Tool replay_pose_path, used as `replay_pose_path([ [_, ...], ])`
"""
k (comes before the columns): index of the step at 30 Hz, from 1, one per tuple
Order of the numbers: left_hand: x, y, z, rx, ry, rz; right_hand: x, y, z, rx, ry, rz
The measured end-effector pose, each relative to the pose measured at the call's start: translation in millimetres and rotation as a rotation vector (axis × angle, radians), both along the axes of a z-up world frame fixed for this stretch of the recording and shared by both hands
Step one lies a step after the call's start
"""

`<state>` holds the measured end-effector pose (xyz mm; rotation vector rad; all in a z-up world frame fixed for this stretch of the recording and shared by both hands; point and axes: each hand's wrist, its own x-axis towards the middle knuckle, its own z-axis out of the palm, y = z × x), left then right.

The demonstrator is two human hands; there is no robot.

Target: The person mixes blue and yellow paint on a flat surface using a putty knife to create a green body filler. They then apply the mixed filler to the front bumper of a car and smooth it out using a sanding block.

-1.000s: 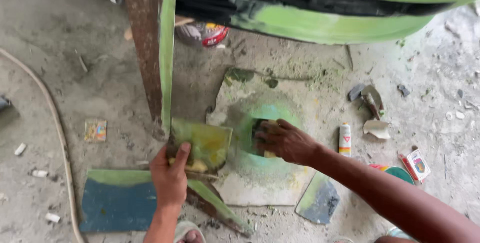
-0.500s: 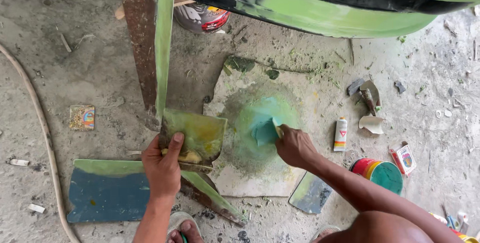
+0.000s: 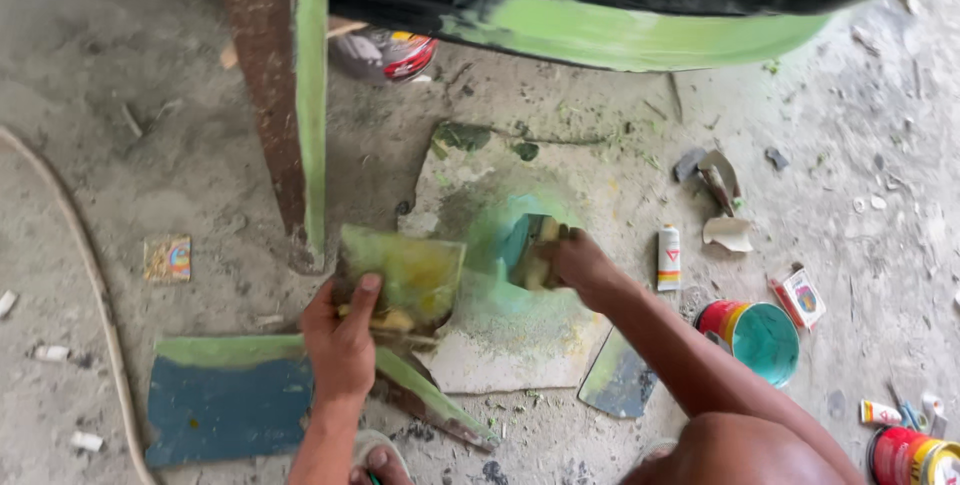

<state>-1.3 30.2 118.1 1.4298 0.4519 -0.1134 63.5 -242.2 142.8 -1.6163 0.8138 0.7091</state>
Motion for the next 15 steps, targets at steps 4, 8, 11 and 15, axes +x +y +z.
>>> replay_pose_path([
  [4,-14,17,-18,0.096,-0.002,0.047,-41,-18,-14,-0.585,-0.349,0.744],
  [8,-4,12,-28,0.018,-0.034,0.120,-93,-33,-104,-1.076,-0.914,1.068],
  [11,-7,2,-15,0.050,-0.025,0.117,-130,-42,-123,-1.125,-0.876,1.143],
  [15,-12,36,-110,1.210,-0.871,-0.227,-119,-66,-56,-0.803,-0.931,1.081],
])
